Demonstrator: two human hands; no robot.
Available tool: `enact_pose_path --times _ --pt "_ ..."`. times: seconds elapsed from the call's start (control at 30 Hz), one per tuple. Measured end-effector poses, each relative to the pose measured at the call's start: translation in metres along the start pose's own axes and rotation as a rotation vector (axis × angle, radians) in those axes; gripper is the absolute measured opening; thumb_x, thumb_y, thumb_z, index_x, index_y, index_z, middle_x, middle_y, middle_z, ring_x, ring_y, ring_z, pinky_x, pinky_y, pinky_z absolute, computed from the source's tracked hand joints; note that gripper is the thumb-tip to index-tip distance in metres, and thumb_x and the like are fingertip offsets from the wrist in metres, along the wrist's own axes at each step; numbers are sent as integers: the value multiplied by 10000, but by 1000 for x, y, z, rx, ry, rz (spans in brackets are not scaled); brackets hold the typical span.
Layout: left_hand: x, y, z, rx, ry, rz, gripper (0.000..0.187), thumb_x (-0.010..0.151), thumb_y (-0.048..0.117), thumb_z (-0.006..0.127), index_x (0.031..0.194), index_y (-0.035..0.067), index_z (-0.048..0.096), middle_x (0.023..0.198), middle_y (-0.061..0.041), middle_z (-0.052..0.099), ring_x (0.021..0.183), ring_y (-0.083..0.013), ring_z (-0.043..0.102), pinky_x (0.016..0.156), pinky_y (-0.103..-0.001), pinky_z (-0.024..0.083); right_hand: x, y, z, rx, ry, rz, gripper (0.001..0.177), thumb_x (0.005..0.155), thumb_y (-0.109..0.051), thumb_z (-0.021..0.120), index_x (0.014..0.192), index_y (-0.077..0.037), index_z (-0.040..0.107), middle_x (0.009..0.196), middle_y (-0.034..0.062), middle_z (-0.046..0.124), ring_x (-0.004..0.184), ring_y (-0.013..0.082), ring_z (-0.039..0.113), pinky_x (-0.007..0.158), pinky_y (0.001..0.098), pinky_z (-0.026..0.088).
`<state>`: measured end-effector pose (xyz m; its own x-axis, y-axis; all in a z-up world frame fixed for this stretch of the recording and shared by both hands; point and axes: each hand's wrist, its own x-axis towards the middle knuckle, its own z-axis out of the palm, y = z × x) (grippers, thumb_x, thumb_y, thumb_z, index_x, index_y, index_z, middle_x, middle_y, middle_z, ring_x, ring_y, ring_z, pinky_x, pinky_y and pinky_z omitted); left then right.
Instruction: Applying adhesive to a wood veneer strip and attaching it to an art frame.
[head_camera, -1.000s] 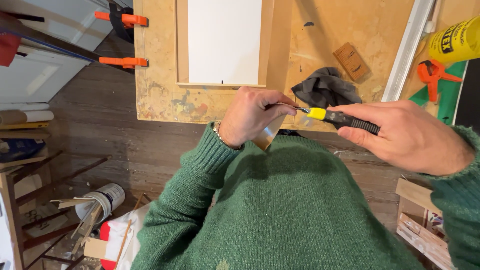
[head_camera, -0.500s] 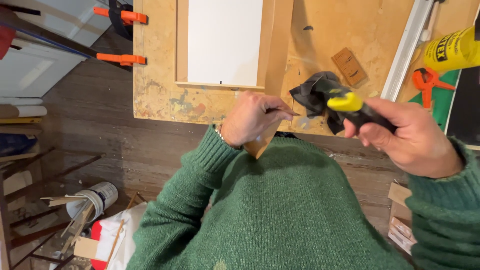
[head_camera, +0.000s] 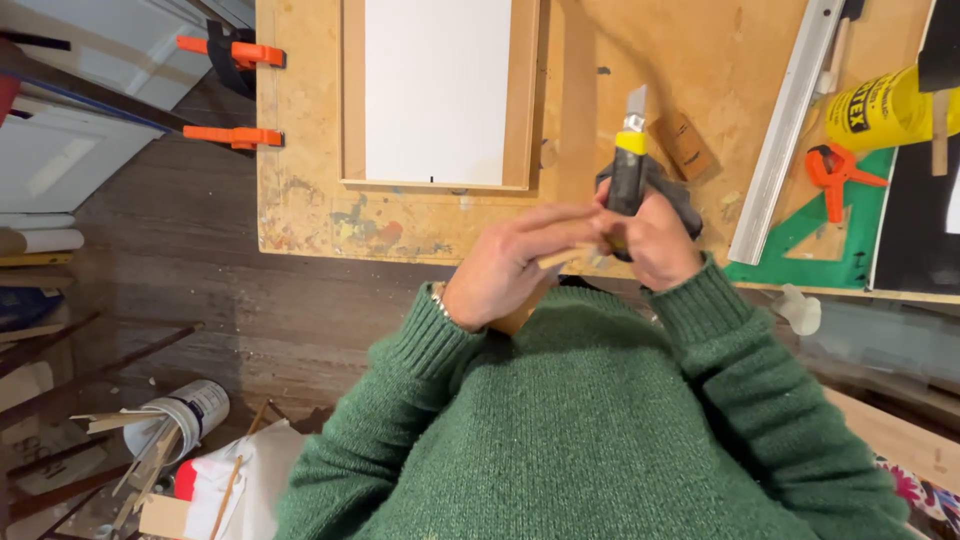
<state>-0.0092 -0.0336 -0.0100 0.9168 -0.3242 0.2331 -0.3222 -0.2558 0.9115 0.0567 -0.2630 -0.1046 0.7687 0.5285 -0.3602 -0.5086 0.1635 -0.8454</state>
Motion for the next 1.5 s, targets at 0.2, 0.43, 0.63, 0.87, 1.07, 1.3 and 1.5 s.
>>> enact_pose_path --times 0.2,0.43,0.63,0.87,1.07,1.3,1.5 --pt "-21 5 -18 72 242 -150 278 944 31 706 1219 69 735 1238 -104 667 1039 -236 683 901 -326 565 51 -30 -32 -63 141 253 108 922 -108 612 1025 -76 603 824 41 629 632 133 589 496 287 468" --pt "-50 -7 -22 118 428 -294 168 925 55 746 1089 67 781 823 -33 578 743 -147 536 649 -284 433 173 -64 -119 282 427 -185 175 925 -96 712 966 -21 560 776 95 605 626 219 642 538 359 542" --pt "-53 -9 -26 -44 618 -474 323 991 49 662 1313 72 635 828 4 611 650 -75 545 549 -225 433 185 -21 -204 -512 687 -66 224 989 -234 682 1037 -49 565 782 50 618 522 144 540 468 321 449" --pt "-36 -34 -31 -216 800 -466 369 1012 15 627 1368 20 529 1052 -22 638 827 -92 611 692 -246 522 134 5 -183 -1435 714 -753 418 896 -79 769 1265 37 610 1198 273 621 1097 445 594 934 529 497" --pt "-1 -71 -18 -368 896 -333 256 1012 -5 701 1219 23 552 1134 -66 622 999 -113 645 850 -279 583 65 -30 17 -549 -449 -63 473 936 -212 728 1345 -35 571 1206 26 681 966 51 604 868 231 516" --pt "-23 -95 -42 -602 931 -580 264 940 21 711 1171 38 586 925 -58 732 723 -95 658 539 -215 471 51 -13 -19 -575 -447 258 266 927 -193 738 1050 42 716 917 24 725 845 70 649 750 243 529" --pt "-99 -151 -71 -686 802 -820 303 968 51 712 1246 -29 620 856 -27 694 631 -52 592 480 -179 415 44 0 -33 -507 -248 311 209 977 -141 703 1090 34 699 883 -5 675 790 62 598 688 220 494"
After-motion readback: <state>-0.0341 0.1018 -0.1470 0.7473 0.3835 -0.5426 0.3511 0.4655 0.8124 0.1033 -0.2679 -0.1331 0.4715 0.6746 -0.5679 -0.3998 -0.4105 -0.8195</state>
